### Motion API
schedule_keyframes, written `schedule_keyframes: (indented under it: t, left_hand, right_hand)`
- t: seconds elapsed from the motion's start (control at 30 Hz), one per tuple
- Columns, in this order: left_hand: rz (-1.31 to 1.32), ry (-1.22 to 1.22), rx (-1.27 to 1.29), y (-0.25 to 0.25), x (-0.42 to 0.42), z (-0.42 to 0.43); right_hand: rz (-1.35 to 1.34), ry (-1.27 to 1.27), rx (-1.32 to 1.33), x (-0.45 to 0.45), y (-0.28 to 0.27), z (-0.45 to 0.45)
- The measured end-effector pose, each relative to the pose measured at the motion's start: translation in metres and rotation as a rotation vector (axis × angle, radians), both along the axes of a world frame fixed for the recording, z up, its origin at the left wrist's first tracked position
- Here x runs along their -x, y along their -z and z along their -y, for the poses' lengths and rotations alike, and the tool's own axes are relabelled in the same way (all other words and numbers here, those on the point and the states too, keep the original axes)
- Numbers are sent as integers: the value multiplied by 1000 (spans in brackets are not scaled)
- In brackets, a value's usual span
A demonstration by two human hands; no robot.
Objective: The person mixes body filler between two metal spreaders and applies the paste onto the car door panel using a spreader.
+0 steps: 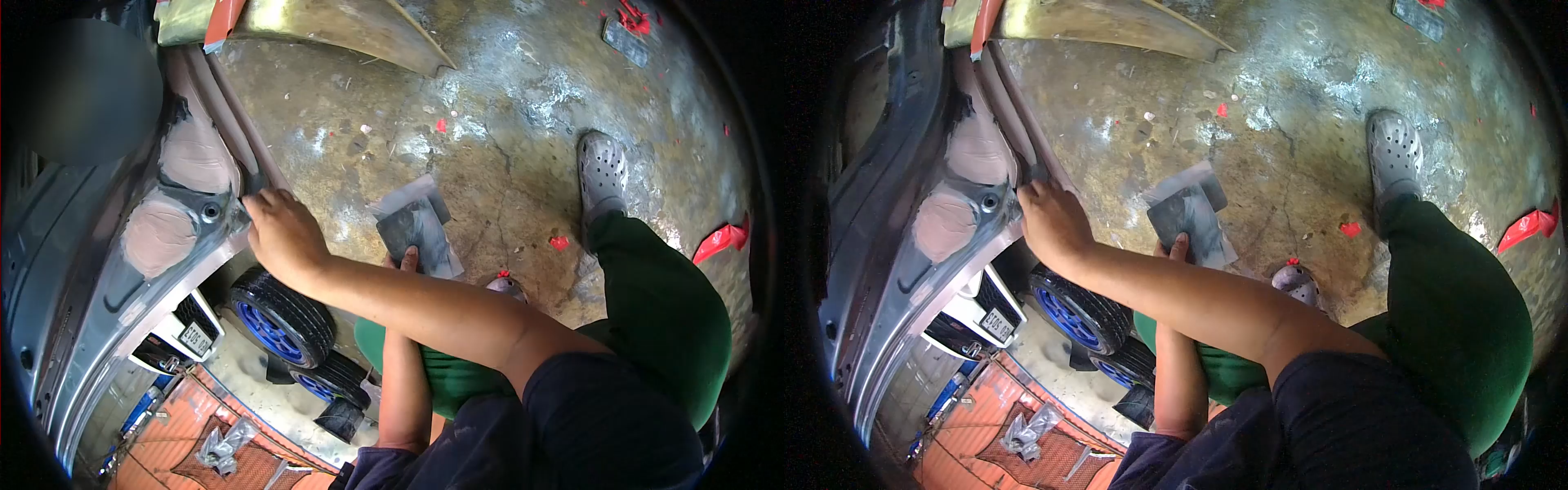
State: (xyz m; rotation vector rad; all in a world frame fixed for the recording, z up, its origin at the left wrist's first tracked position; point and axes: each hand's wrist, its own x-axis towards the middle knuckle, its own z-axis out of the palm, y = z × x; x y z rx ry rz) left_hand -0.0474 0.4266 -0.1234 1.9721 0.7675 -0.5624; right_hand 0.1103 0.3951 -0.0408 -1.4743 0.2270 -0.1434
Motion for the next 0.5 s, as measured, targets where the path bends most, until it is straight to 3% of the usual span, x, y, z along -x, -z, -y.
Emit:
schedule_keyframes:
  t: [0.07, 0.17, 0.23, 0.27, 0.3, 0.37, 0.5]
  left_hand:
    - [76, -36, 168, 7, 5, -5]
    - [-14, -4, -91, -14, -2, 14]
    - [52, 53, 15, -19, 0, 14]
    - [86, 83, 73, -20, 0, 14]
    - [120, 113, 132, -20, -1, 14]
    - [11, -81, 224, -10, 2, 5]
    - [66, -79, 218, -6, 2, 2]
  right_hand:
    - [-10, -104, -3, 9, -5, 4]
    - [-35, -93, -113, 5, 6, 16]
    - [-12, 20, -132, -19, 27, 25]
    - [-90, -101, -92, -34, 25, 48]
    - [-21, -9, -16, -49, 35, 49]
    - [87, 0, 121, -72, 44, 57]
    - [195, -35, 167, -104, 46, 61]
